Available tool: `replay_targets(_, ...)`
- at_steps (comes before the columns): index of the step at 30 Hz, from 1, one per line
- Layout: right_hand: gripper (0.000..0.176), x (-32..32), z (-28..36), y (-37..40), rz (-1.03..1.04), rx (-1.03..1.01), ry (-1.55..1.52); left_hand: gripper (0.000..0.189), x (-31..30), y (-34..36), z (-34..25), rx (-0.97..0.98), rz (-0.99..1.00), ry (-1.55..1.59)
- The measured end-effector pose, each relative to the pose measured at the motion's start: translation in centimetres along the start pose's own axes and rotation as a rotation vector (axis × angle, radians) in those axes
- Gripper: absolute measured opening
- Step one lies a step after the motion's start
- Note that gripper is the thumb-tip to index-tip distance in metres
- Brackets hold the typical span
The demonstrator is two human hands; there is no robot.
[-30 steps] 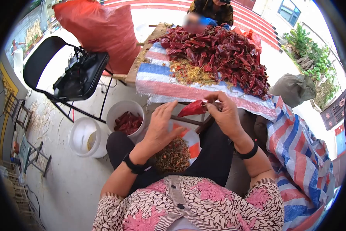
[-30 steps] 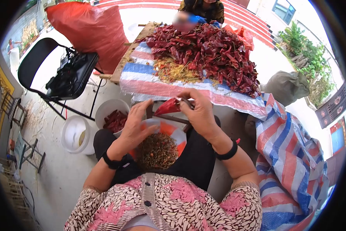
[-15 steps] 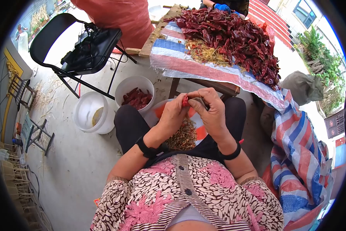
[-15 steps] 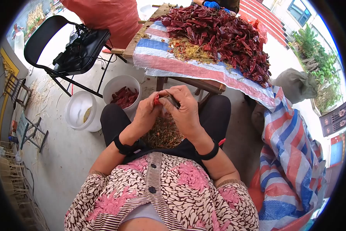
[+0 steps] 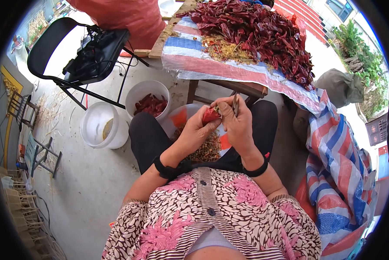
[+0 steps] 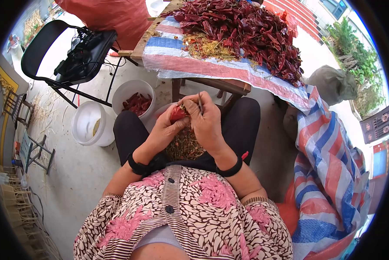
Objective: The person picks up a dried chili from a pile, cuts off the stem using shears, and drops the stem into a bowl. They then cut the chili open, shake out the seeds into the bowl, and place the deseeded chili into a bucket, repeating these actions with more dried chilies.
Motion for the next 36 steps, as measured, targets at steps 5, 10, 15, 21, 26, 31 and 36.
replay_targets(5, 0.024, -0.3, -2.4, 0.0, -0.013, 0.236, -0.367, 0.036, 0.3, 0.8, -0.2, -0.004, 0.068, -0.069)
replay_targets(10, 0.019, -0.2, -1.8, 0.4, -0.162, 0.136, -0.317, 0.033, 0.9, 0.8, 1.7, -0.14, 0.072, 0.063)
replay_targets(15, 0.012, -0.7, -3.8, 0.3, -0.104, 0.431, -0.666, 0.023, 0.7, 0.6, 1.5, -0.14, 0.006, -0.018)
replay_targets(21, 0.016, -4.0, -10.2, -1.8, -0.056, 0.741, -1.31, 0.019, 1.4, 2.3, 1.1, 0.095, 0.105, -0.261)
replay_targets(26, 0.017, -3.9, -5.5, -1.3, -0.139, 0.399, -0.62, 0.021, -0.3, 2.3, 1.5, -0.028, 0.017, -0.174)
replay_targets(31, 0.013, -3.3, -7.5, -0.1, -0.011, 0.363, -0.034, 0.025, -1.9, 1.5, 0.3, 0.04, -0.143, -0.326)
replay_targets(36, 0.02, -3.9, -9.1, 1.1, 0.134, 0.301, 0.311, 0.038, -9.3, -0.2, 3.6, -0.087, -0.408, -0.534)
Point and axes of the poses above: each hand's wrist, its own y-axis away from the middle knuckle, its own x-axis out of the palm, z = x × y, the point moved 5 cm from there along -y, towards the middle knuckle, and after that the axes turned 2 degrees about -y, right-handed, at the moved point
